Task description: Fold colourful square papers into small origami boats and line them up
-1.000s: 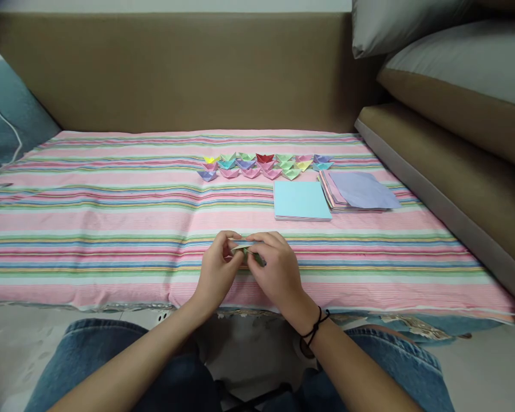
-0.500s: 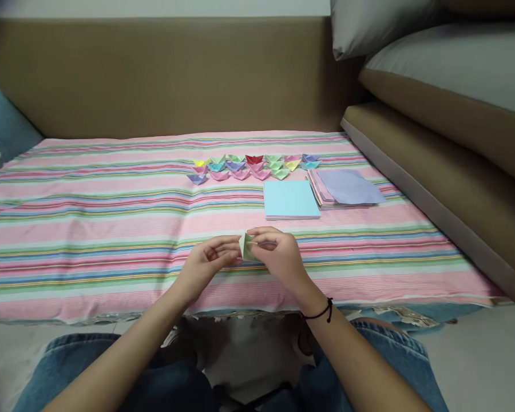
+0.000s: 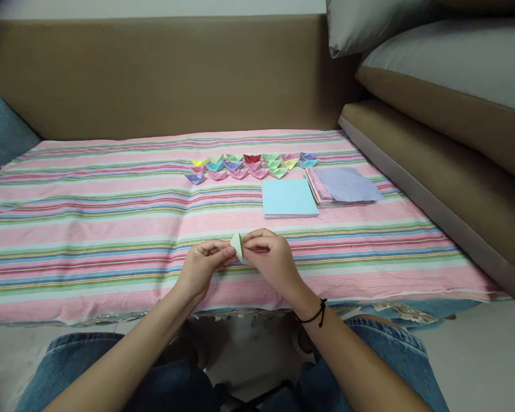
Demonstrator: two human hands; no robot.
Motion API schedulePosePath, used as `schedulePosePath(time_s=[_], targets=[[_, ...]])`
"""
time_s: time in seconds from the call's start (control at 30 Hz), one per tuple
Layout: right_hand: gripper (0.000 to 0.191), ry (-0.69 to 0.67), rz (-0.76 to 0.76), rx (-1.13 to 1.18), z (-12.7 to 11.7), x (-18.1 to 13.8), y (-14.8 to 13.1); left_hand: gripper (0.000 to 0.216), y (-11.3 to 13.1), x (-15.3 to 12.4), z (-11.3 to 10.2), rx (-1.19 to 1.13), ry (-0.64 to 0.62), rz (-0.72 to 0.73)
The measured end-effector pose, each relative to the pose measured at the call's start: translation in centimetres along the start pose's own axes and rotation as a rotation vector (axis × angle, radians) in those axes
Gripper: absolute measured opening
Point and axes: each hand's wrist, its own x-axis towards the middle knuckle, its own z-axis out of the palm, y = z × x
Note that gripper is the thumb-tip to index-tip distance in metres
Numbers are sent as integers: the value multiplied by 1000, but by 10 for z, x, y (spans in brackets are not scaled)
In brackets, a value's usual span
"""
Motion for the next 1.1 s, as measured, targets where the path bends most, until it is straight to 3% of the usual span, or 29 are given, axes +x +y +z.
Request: schedulePosePath(time_s=[0.1, 0.33, 0.5, 0.63, 0.83, 1.1], targets=[[10, -16, -93, -164, -1, 0, -5, 23, 0, -1, 0, -4, 70, -1], [14, -99, -74, -223, -5, 3, -11, 22, 1, -2, 2, -6, 115, -11], [13, -10, -33, -125, -3, 0, -6, 22, 2, -4, 4, -5, 95, -11], [11, 59, -85, -153, -2, -2, -9, 24, 2, -3, 3, -62, 95, -46], [13, 15, -206, -226, -4, 0, -12, 25, 2, -4, 1, -93, 102, -67], [13, 22, -94, -148, -3, -2, -12, 24, 4, -5, 4, -30, 117, -15]])
